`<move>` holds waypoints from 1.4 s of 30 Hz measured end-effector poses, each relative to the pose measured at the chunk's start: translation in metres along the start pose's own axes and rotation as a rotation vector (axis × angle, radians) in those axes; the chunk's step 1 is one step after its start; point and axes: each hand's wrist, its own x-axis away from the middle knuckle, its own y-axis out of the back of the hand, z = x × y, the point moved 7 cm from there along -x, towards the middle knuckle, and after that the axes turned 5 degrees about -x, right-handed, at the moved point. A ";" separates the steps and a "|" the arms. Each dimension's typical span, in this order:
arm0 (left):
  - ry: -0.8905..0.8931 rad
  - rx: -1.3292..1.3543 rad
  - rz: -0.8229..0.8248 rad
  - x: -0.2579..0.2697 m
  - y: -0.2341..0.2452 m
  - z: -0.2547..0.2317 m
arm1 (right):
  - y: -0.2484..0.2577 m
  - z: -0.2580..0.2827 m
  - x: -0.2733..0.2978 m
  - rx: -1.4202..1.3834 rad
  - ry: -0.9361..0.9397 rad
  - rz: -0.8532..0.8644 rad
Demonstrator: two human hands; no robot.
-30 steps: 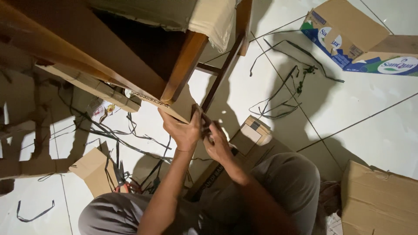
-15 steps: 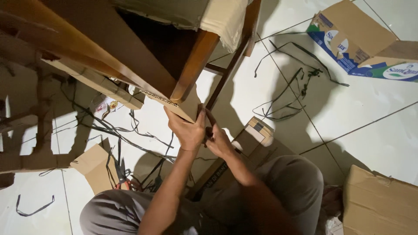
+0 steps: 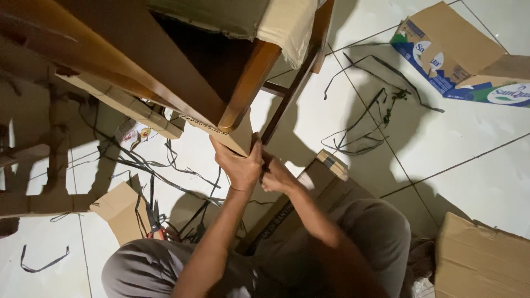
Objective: Wrapping the legs of a wooden chair with cardboard and securing them with plastic ties.
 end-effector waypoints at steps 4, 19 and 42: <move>-0.029 -0.043 -0.018 0.000 0.003 -0.001 | 0.000 0.003 0.002 0.029 0.140 0.013; -0.035 0.136 0.233 -0.010 0.006 -0.005 | 0.000 -0.007 0.000 0.356 0.164 -0.019; 0.119 0.208 0.374 -0.018 0.012 -0.002 | -0.037 0.024 0.024 0.285 0.894 -0.810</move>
